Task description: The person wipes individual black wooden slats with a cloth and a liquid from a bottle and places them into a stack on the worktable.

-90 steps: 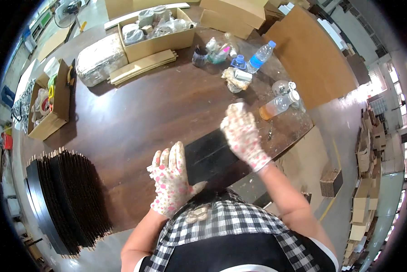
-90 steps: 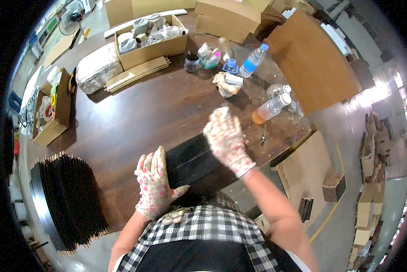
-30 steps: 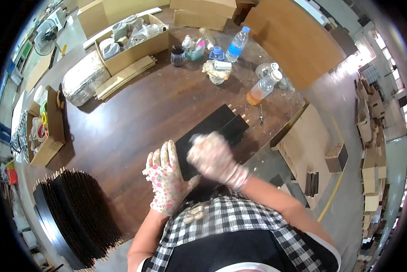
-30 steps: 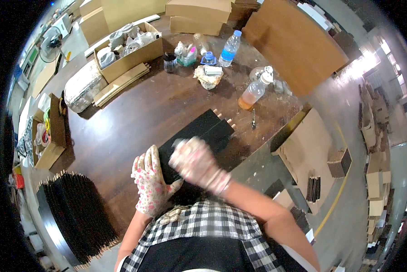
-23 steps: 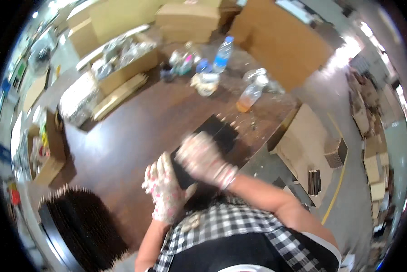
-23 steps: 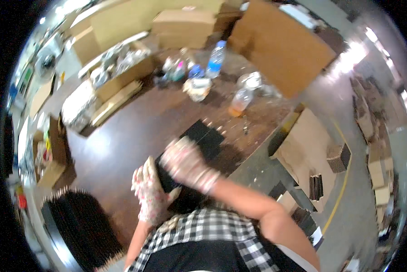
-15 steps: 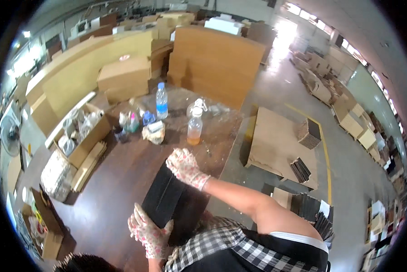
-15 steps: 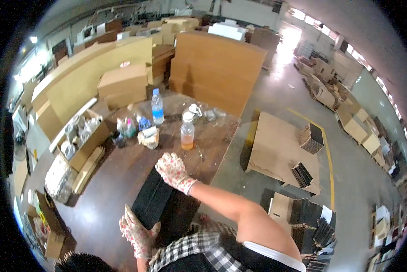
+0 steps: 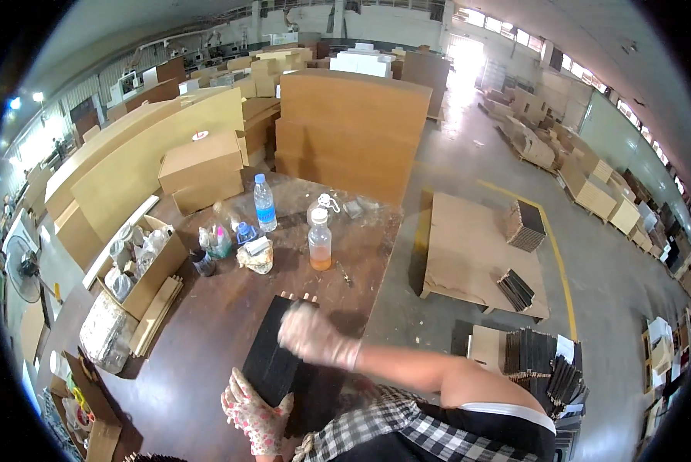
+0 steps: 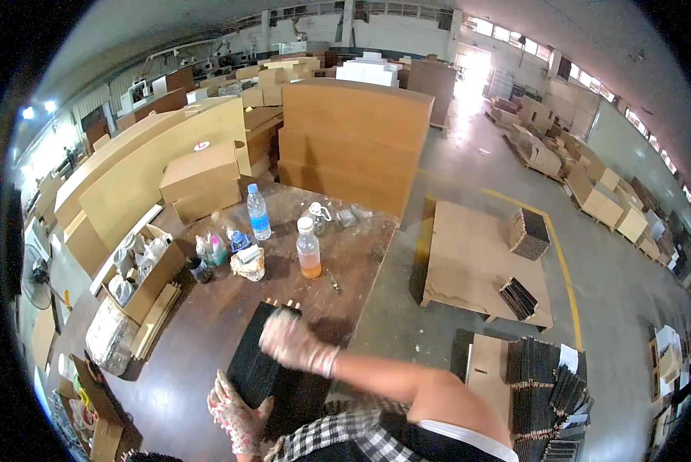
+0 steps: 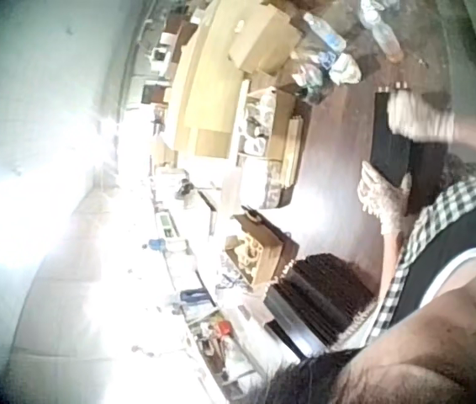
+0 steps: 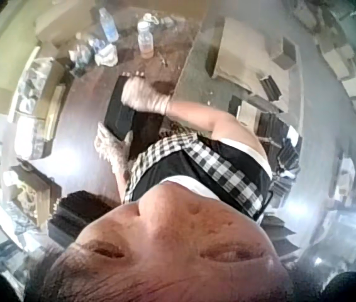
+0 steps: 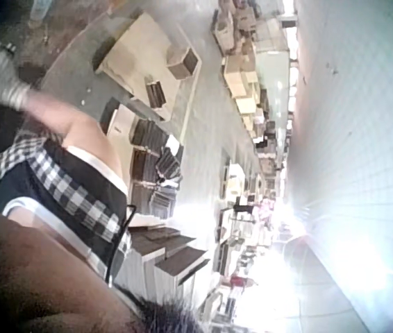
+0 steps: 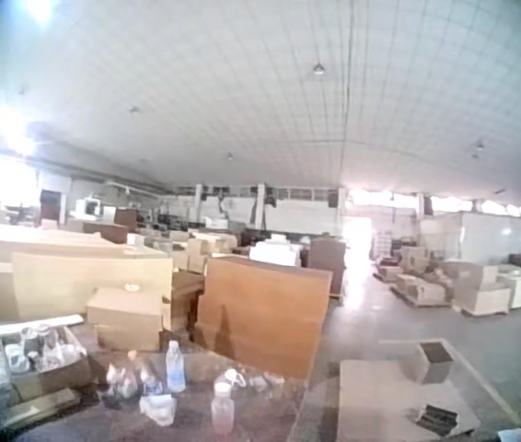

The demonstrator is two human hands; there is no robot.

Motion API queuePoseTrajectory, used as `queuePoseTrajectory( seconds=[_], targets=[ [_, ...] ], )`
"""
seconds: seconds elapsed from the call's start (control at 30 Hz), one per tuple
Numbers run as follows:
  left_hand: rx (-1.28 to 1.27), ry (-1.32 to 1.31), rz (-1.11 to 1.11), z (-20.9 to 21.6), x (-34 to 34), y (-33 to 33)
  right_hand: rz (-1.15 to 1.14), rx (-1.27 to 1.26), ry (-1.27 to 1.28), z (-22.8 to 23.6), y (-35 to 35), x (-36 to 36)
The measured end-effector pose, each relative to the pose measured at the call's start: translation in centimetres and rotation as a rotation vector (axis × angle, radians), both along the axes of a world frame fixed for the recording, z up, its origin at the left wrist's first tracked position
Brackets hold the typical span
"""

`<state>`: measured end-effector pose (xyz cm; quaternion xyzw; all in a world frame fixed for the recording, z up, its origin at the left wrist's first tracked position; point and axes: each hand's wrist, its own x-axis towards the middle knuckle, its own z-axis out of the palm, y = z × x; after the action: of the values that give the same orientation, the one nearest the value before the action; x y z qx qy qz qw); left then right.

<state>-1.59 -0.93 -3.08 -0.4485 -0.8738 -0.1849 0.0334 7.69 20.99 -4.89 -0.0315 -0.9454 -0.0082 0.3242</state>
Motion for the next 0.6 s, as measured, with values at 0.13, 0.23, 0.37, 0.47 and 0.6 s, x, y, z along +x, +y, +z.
queuePoseTrajectory(
  seconds=[0.13, 0.23, 0.37, 0.47, 0.6],
  targets=[
    [-0.033, -0.036, -0.001, -0.5, -0.6, -0.4, 0.128, -0.06, 0.102, -2.2, -4.6, 0.5],
    [-0.021, 0.018, 0.029, -0.8, -1.0, -0.8, 0.06, -0.016, 0.16, 0.5, 3.1, 1.4],
    [-0.091, -0.035, -0.003, 1.0, -0.7, -0.2, -0.35, -0.252, 0.277, -1.2, 16.6, 5.5],
    [-0.143, -0.032, -0.005, 1.1, -0.5, 0.5, -0.432, -0.444, 0.455, 3.6, 21.4, 5.4],
    [-0.188, 0.027, -0.005, -0.8, -2.2, -1.1, -0.44, 0.197, 0.197, 7.5, 23.7, 0.4]
  ],
)
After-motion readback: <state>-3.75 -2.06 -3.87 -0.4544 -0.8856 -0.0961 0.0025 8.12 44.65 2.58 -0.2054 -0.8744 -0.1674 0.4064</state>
